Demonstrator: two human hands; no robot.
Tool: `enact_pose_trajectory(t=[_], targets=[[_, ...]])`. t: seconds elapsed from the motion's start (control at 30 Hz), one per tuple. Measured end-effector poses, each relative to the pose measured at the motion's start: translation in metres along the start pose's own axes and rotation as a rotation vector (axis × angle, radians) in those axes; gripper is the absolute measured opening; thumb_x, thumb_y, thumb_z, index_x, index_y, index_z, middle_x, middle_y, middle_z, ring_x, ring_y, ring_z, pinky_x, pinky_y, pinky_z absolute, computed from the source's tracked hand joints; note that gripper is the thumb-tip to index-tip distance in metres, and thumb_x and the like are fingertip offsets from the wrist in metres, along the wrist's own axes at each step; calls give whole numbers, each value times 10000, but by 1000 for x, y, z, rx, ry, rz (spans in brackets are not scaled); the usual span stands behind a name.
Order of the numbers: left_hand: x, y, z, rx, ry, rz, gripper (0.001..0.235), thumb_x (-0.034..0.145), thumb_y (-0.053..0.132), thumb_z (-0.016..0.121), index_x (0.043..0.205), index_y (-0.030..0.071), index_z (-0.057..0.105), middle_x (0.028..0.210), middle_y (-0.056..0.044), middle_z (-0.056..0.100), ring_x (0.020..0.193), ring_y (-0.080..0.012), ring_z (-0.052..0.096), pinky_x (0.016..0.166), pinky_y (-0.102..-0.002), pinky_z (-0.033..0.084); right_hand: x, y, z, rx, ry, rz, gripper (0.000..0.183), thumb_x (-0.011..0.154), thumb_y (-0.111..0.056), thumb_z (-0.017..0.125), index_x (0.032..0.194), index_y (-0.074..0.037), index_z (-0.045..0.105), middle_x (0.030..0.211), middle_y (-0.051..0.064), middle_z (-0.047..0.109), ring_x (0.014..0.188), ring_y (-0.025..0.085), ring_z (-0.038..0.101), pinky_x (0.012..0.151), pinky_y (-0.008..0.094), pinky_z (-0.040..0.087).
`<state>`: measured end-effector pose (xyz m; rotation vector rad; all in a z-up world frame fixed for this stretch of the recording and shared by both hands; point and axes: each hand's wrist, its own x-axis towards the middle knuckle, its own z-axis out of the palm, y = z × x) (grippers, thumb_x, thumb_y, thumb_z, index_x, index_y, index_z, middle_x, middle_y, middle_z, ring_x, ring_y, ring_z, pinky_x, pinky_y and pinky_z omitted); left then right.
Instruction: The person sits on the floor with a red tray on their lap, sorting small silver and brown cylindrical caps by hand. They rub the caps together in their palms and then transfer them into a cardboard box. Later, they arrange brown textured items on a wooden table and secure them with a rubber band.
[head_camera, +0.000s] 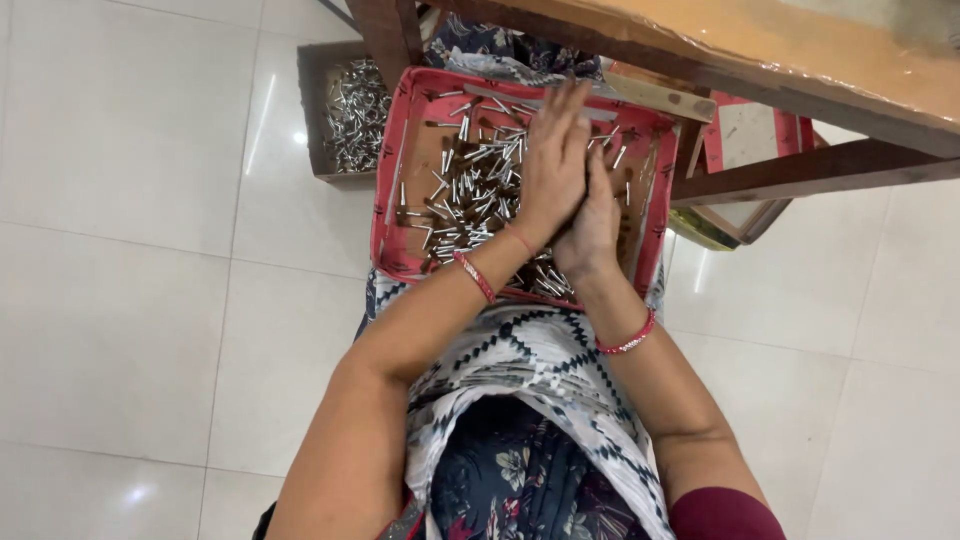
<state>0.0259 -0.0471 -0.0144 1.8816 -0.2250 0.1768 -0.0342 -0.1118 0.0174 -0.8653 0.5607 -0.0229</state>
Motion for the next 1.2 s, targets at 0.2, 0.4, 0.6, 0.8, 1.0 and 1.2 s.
enact_pose_trajectory(t=[0.2, 0.4, 0.6, 0.8, 1.0, 1.2], targets=[[-30, 20, 5, -201, -132, 38, 462, 1142, 366, 405, 1534, 147, 516, 1658, -128, 446, 1607, -331, 336, 1368, -444, 157, 52, 27, -46, -123, -380, -389, 685, 1101, -524, 442, 1649, -133, 313, 1677, 38, 380, 1552, 138, 395, 1318, 325, 285], [-44, 52, -12, -162, -214, -1, 483, 1119, 332, 428, 1555, 141, 505, 1645, -157, 425, 1591, -362, 250, 1318, -484, 56, 41, 23, -33, 71, -410, -281, 677, 1076, -533, 418, 1614, -134, 314, 1631, 79, 434, 1495, 194, 479, 1265, 358, 392], [-29, 45, -13, -10, -145, 90, 476, 1162, 335, 345, 1591, 162, 456, 1702, -131, 383, 1629, -381, 147, 1333, -484, 26, 31, 17, -11, 65, -35, 0, 678, 1030, -472, 483, 1579, -83, 403, 1553, 114, 494, 1350, 221, 533, 1149, 385, 435], [0, 3, -2, 88, -35, 75, 458, 1175, 352, 360, 1596, 204, 458, 1697, -66, 441, 1595, -283, 305, 1404, -405, 172, 12, 13, -7, 147, -81, 20, 638, 1091, -414, 435, 1595, -29, 371, 1636, 147, 412, 1471, 289, 434, 1214, 416, 373], [-9, 4, 7, -88, -128, 63, 459, 1160, 351, 388, 1581, 200, 489, 1691, -98, 445, 1628, -301, 364, 1389, -403, 216, 26, 11, -24, 14, -271, -208, 648, 1112, -434, 397, 1624, -46, 306, 1665, 174, 383, 1543, 350, 395, 1284, 445, 346], [-41, 47, -6, -236, -249, -75, 497, 1154, 349, 368, 1603, 149, 439, 1701, -147, 326, 1617, -365, 165, 1329, -432, 134, 48, 24, -45, 35, -389, -303, 617, 1118, -458, 404, 1638, -144, 294, 1701, 59, 337, 1572, 196, 376, 1323, 364, 318]])
